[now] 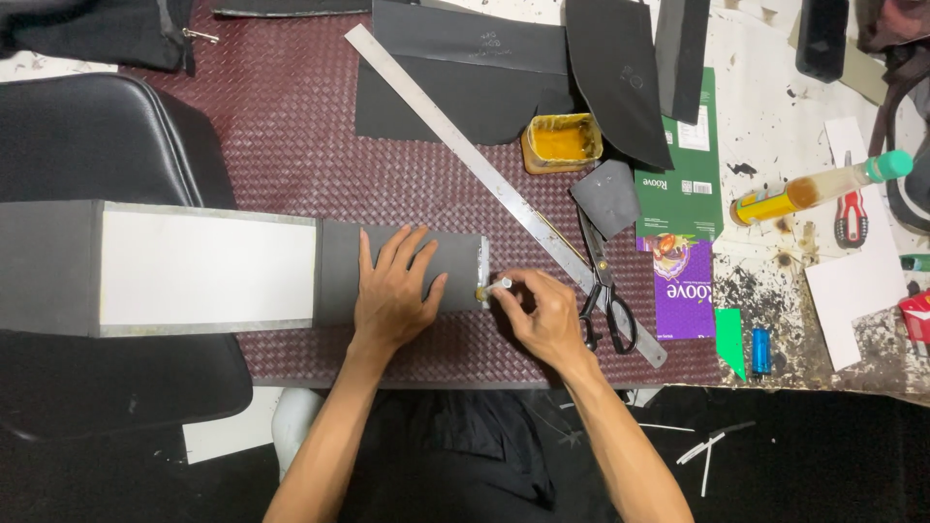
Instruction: Apply glue to leather components and assemble bag parts
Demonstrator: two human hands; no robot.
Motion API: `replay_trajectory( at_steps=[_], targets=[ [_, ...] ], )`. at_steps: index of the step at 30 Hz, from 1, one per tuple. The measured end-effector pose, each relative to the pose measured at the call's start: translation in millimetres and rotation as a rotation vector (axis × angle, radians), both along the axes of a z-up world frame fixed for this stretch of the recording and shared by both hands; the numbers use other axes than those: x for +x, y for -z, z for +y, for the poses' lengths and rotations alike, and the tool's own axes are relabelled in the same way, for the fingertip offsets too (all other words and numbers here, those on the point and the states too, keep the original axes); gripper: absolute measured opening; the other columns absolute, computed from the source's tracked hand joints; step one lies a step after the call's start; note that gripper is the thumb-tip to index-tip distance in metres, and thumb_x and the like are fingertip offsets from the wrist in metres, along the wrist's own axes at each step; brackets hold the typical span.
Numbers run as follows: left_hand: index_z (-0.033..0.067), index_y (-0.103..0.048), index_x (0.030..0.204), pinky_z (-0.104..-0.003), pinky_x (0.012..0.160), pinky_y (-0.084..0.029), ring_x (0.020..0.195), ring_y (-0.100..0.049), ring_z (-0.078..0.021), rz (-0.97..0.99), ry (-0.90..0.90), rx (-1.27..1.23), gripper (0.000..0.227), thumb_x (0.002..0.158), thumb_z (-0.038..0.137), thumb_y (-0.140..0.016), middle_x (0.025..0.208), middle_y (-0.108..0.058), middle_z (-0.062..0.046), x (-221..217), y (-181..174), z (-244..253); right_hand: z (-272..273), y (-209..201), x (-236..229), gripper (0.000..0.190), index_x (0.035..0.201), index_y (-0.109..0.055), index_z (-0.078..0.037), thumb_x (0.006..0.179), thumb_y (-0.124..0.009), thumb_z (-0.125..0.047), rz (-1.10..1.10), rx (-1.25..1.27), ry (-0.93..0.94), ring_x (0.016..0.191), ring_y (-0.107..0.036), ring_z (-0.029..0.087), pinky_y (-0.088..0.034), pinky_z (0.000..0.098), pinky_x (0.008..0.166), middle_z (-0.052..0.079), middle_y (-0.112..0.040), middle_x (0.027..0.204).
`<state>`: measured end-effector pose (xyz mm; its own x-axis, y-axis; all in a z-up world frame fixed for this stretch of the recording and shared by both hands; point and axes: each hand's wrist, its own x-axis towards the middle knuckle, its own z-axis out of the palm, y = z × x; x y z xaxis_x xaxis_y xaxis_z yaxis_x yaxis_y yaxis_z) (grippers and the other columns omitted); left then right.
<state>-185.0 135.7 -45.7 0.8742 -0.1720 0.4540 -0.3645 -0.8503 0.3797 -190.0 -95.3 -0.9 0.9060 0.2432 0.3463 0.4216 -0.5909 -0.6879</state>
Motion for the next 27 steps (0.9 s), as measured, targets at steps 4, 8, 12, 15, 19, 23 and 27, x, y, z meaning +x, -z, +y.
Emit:
replay_trajectory(
  at_steps=[4,8,12,15,19,23,27],
  targets=[
    [0.0090,-0.069,0.126,-0.073,0.116,-0.022,0.132,-0.058,-0.0333,-0.008,0.003,-0.007,0.040,0.095,0.034,-0.065,0.135,-0.066,-0.013,0,1,0,6,6,22,0.014,0.096,-0.074,-0.006,0.088,-0.082,-0.015,-0.061,-0.020,0.034,0.061,-0.070,0.027,-0.056,0.0383,0.058,0.009,-0.079,0.087],
    [0.0093,-0.070,0.125,-0.073,0.117,-0.022,0.132,-0.059,-0.0330,-0.004,-0.001,-0.001,0.040,0.095,0.035,-0.065,0.134,-0.067,-0.013,0,2,0,11,-1,43,0.016,0.098,-0.072,-0.004,0.091,-0.080,-0.016,-0.097,-0.025,0.052,0.071,-0.072,0.035,-0.057,0.0430,0.064,0.013,-0.078,0.088],
    [0.0097,-0.070,0.125,-0.072,0.116,-0.023,0.132,-0.059,-0.0328,-0.012,-0.006,-0.002,0.041,0.095,0.036,-0.064,0.134,-0.066,-0.013,0,4,-1,12,1,55,0.016,0.099,-0.071,-0.003,0.092,-0.079,-0.015,-0.118,-0.041,0.048,0.078,-0.072,0.041,-0.057,0.0466,0.068,0.017,-0.076,0.088],
    [0.0098,-0.070,0.125,-0.073,0.116,-0.023,0.132,-0.059,-0.0327,-0.008,-0.002,-0.007,0.040,0.096,0.036,-0.063,0.134,-0.066,-0.012,0,1,0,10,13,62,0.016,0.099,-0.071,-0.005,0.093,-0.078,-0.018,-0.131,-0.047,0.063,0.082,-0.073,0.037,-0.058,0.0440,0.073,0.014,-0.077,0.091],
    [0.0099,-0.070,0.125,-0.072,0.117,-0.023,0.132,-0.059,-0.0321,0.012,-0.006,0.000,0.041,0.095,0.037,-0.063,0.134,-0.066,-0.012,0,0,0,13,2,63,0.016,0.100,-0.071,-0.005,0.094,-0.077,-0.018,-0.127,-0.047,0.044,0.083,-0.074,0.038,-0.058,0.0436,0.073,0.014,-0.077,0.090],
    [0.0098,-0.070,0.125,-0.072,0.117,-0.023,0.132,-0.059,-0.0320,0.011,-0.005,-0.003,0.040,0.096,0.037,-0.063,0.134,-0.067,-0.012,0,0,0,13,-7,51,0.016,0.099,-0.071,-0.006,0.093,-0.079,-0.019,-0.108,-0.070,0.029,0.082,-0.074,0.037,-0.058,0.0439,0.072,0.013,-0.077,0.088],
    [0.0095,-0.070,0.125,-0.072,0.116,-0.025,0.131,-0.059,-0.0325,0.009,-0.010,0.007,0.041,0.095,0.036,-0.065,0.134,-0.067,-0.013,0,0,0,9,-15,38,0.017,0.097,-0.072,-0.007,0.092,-0.080,-0.020,-0.103,-0.086,0.048,0.081,-0.074,0.036,-0.058,0.0432,0.071,0.013,-0.077,0.087]
  ],
)
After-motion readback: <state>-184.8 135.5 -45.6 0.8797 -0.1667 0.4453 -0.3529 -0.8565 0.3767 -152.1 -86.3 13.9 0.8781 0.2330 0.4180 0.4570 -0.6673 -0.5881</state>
